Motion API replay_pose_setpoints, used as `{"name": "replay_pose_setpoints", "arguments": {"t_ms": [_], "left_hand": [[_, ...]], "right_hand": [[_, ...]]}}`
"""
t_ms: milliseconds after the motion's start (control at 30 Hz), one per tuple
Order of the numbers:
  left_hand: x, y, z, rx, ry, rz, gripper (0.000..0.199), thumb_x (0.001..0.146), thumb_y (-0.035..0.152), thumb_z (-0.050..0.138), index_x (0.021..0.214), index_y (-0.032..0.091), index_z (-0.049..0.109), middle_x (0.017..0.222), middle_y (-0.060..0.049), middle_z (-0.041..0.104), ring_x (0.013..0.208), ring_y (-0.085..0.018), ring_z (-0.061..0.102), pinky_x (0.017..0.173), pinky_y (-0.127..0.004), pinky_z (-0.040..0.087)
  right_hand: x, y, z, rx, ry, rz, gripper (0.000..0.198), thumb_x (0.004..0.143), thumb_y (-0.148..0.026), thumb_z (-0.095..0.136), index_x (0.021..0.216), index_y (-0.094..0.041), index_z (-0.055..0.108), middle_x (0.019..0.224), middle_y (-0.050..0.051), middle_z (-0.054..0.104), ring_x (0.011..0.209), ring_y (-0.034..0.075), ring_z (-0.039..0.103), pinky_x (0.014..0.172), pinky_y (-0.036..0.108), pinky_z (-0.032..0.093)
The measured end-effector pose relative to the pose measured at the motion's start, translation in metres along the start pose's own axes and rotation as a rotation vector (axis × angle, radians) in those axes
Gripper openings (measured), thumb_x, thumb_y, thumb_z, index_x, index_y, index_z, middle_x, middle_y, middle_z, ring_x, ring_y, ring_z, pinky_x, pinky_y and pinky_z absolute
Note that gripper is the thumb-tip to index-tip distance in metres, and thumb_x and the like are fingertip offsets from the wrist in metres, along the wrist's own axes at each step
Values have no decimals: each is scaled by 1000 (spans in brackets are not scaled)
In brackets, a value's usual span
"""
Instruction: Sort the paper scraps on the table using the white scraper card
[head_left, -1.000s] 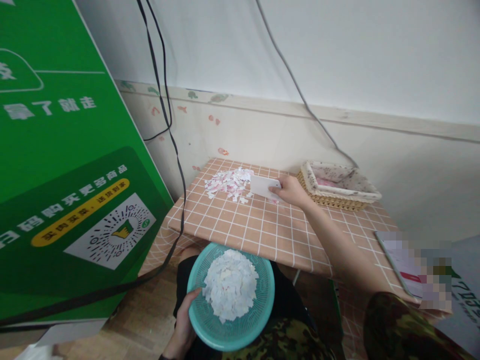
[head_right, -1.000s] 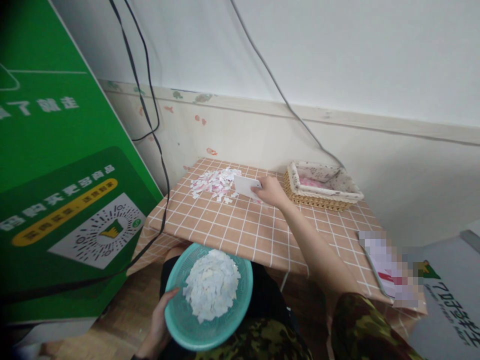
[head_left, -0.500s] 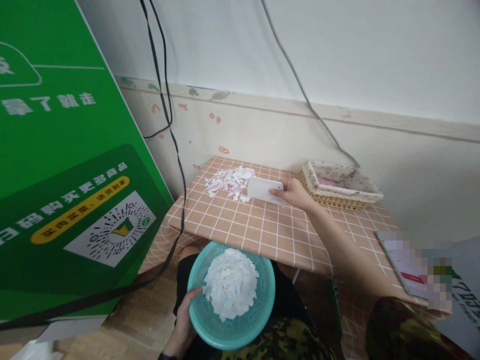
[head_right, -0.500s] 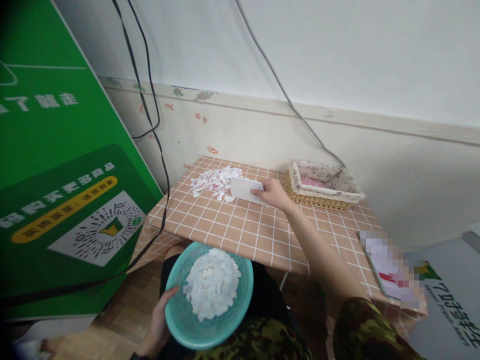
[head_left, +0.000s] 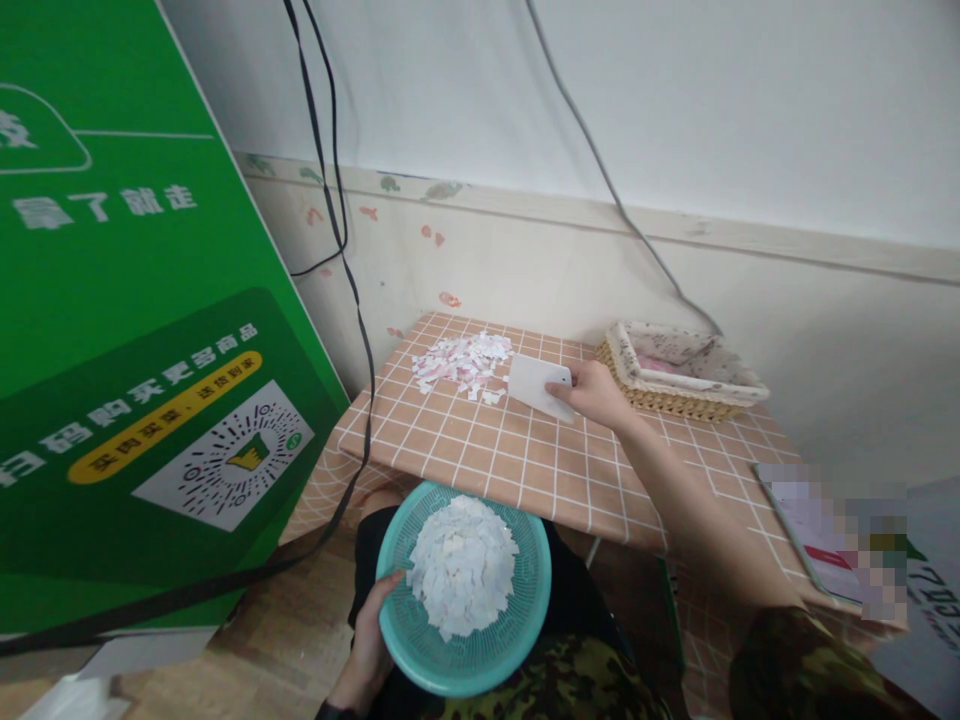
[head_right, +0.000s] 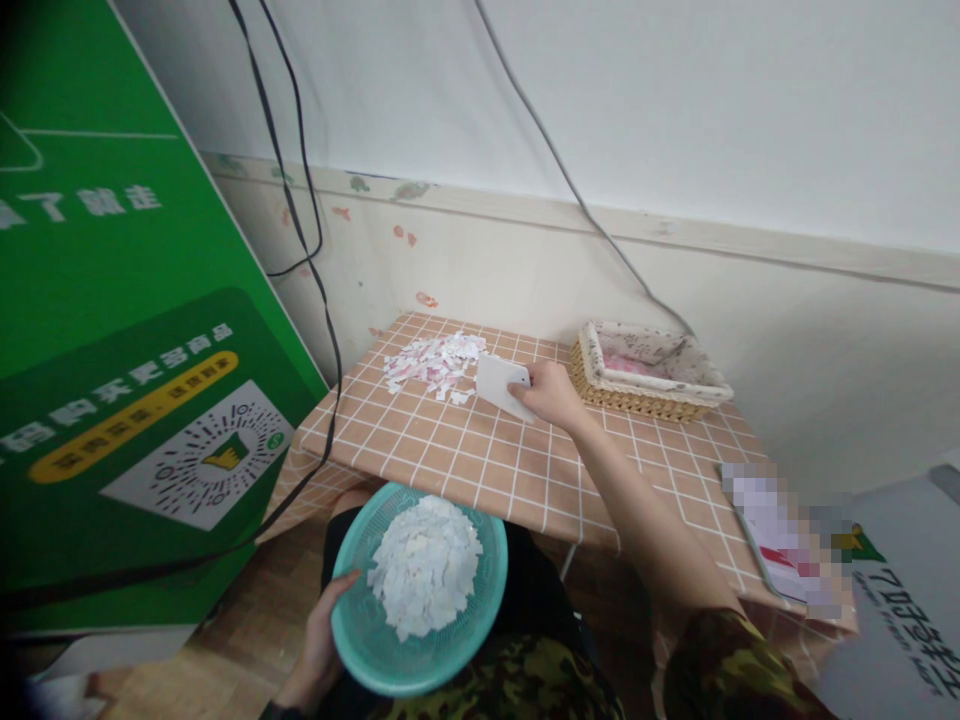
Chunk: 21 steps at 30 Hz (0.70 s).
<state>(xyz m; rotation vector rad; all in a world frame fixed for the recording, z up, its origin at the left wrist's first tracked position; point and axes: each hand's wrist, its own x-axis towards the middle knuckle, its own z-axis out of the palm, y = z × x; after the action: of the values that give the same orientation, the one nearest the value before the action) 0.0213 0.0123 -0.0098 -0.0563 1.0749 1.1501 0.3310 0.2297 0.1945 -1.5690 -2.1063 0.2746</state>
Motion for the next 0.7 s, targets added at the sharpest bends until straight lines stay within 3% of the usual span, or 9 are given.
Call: {"name": "replay_pose_setpoints", "arguments": {"t_ms": [133,300,700], "left_hand": [[1,-1,0,-15,-26,-10,24,68,26,65,84,10,72,80,-12,76,80,-32,70,78,-47,53],[0,-1,0,-4,-20,11,22,68,24,65,83,9,72,78,-11,76,79,-31,70,77,-46,54],[-2,1,2,-5,-18,16,21,69,25,65,81,10,72,78,-11,76,78,-30,70,79,-44,53]], "right_hand": [[5,-6,10,-15,24,-28,24,72,-33,54,54,-16,53,50,-1,47,49,11,42,50,25,27],[12,-9,18,96,-47,-42,27,74,-34,54,53,-17,50,51,-2,45,48,10,41,48,25,27],[3,-7,5,102,-66,-66,29,74,-37,57,55,-16,51,52,-2,44,48,9,38,46,25,25]]}}
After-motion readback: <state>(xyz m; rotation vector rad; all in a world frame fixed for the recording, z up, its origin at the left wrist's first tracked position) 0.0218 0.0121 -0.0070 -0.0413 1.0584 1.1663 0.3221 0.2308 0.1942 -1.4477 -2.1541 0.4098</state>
